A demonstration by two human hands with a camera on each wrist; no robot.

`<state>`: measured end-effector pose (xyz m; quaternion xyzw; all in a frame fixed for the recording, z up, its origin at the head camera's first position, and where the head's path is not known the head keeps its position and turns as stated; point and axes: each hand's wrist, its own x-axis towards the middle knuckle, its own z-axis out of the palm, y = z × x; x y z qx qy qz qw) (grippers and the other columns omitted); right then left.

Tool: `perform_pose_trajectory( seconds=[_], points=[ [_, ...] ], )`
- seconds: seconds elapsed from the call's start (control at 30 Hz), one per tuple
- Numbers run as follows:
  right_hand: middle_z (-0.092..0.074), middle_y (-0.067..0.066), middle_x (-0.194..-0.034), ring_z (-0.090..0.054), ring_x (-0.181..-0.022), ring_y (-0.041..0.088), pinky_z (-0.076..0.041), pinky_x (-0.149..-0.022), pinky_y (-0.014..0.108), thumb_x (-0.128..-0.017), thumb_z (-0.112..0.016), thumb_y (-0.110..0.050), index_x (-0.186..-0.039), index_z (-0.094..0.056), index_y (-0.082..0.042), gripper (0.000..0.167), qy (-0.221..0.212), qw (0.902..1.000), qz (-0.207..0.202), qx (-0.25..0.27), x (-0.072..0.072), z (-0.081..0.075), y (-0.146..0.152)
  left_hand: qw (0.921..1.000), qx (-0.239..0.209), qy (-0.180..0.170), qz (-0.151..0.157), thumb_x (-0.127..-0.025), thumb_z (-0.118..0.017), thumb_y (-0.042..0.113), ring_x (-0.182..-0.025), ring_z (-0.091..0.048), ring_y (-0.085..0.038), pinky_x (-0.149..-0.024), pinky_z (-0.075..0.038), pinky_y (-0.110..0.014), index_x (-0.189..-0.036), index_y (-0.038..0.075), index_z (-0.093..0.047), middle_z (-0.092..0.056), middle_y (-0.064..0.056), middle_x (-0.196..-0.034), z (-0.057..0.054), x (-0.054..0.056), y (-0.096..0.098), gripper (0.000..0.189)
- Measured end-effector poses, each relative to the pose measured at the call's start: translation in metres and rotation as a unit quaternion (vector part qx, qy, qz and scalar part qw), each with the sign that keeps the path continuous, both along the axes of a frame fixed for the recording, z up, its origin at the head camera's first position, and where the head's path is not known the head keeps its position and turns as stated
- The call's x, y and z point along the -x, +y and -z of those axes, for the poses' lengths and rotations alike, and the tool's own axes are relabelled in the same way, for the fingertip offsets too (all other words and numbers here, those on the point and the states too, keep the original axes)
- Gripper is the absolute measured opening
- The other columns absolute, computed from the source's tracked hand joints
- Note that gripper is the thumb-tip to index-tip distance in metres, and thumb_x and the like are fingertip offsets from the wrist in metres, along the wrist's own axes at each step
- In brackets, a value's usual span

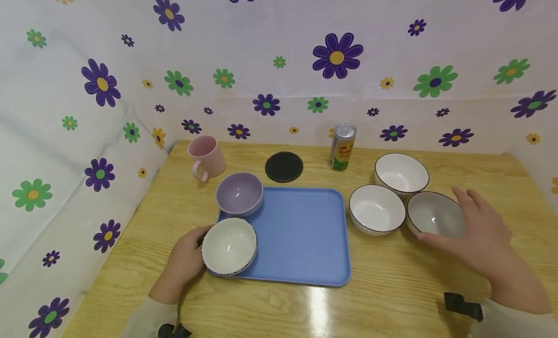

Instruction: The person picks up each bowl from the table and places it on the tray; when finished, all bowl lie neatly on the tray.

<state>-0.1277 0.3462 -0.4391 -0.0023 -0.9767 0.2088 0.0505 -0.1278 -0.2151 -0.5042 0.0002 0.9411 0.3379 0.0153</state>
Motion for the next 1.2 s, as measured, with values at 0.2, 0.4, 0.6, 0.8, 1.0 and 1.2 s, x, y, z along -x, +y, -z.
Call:
perform_pose_trajectory(
  seconds=[0.2,0.4,0.6,0.8,1.0,1.2],
  points=[
    [-0.004,0.046,-0.153,-0.015,-0.131,0.074,-0.022,-0.089,0.089,-0.075,-0.084,-0.048,-0.158,-0.006,0.005,0.126,-0.03,0.9993,0.021,-0.012,-0.001,0.005,0.012,1.0,-0.005,-0.002,-0.001,-0.103,-0.053,0.017,-0.128,-0.056,-0.038,-0.109,-0.043,-0.055,-0.135,0.003,-0.063,-0.064,-0.017,-0.133,-0.002,0.0,0.001,0.036],
    [0.0,0.043,-0.157,-0.002,-0.141,0.066,-0.01,-0.103,0.085,-0.078,-0.084,-0.041,-0.158,0.001,0.006,0.126,-0.031,0.9986,0.006,0.042,0.002,0.014,0.02,1.0,-0.006,-0.001,-0.001,-0.103,-0.053,0.017,-0.128,-0.056,-0.038,-0.109,-0.042,-0.055,-0.135,0.004,-0.063,-0.064,-0.016,-0.133,-0.003,0.003,0.003,0.036],
    [0.002,0.04,-0.159,0.0,-0.143,0.063,-0.01,-0.102,0.085,-0.078,-0.086,-0.036,-0.158,0.003,0.004,0.126,-0.043,0.9954,-0.005,0.085,0.004,0.02,0.018,1.0,-0.007,-0.001,0.001,-0.103,-0.053,0.016,-0.129,-0.055,-0.038,-0.11,-0.042,-0.055,-0.136,0.004,-0.063,-0.063,-0.016,-0.134,-0.002,0.003,0.002,0.036],
    [-0.004,0.042,-0.157,-0.006,-0.141,0.064,-0.012,-0.103,0.084,-0.075,-0.089,-0.034,-0.159,0.001,0.004,0.129,-0.04,0.994,-0.031,0.097,0.006,0.027,0.013,1.0,0.0,-0.007,-0.003,-0.103,-0.053,0.015,-0.13,-0.055,-0.038,-0.11,-0.042,-0.056,-0.136,0.006,-0.063,-0.063,-0.015,-0.134,0.001,-0.003,0.0,0.035],
    [-0.012,0.044,-0.154,-0.015,-0.136,0.065,-0.02,-0.1,0.084,-0.072,-0.091,-0.034,-0.16,-0.005,0.001,0.127,-0.029,0.9939,-0.036,0.1,0.007,0.028,0.007,0.9999,0.0,-0.016,-0.001,-0.103,-0.052,0.017,-0.131,-0.054,-0.038,-0.11,-0.041,-0.056,-0.137,0.006,-0.062,-0.062,-0.016,-0.136,0.0,-0.002,-0.001,0.037],
    [-0.015,0.047,-0.149,-0.024,-0.129,0.065,-0.032,-0.09,0.082,-0.073,-0.091,-0.039,-0.16,-0.007,0.0,0.128,-0.039,0.9945,-0.009,0.096,0.005,0.027,0.005,1.0,0.006,0.002,0.008,-0.103,-0.054,0.015,-0.127,-0.056,-0.04,-0.107,-0.043,-0.058,-0.134,0.004,-0.064,-0.064,-0.017,-0.132,0.002,-0.003,0.001,0.035]
  ],
)
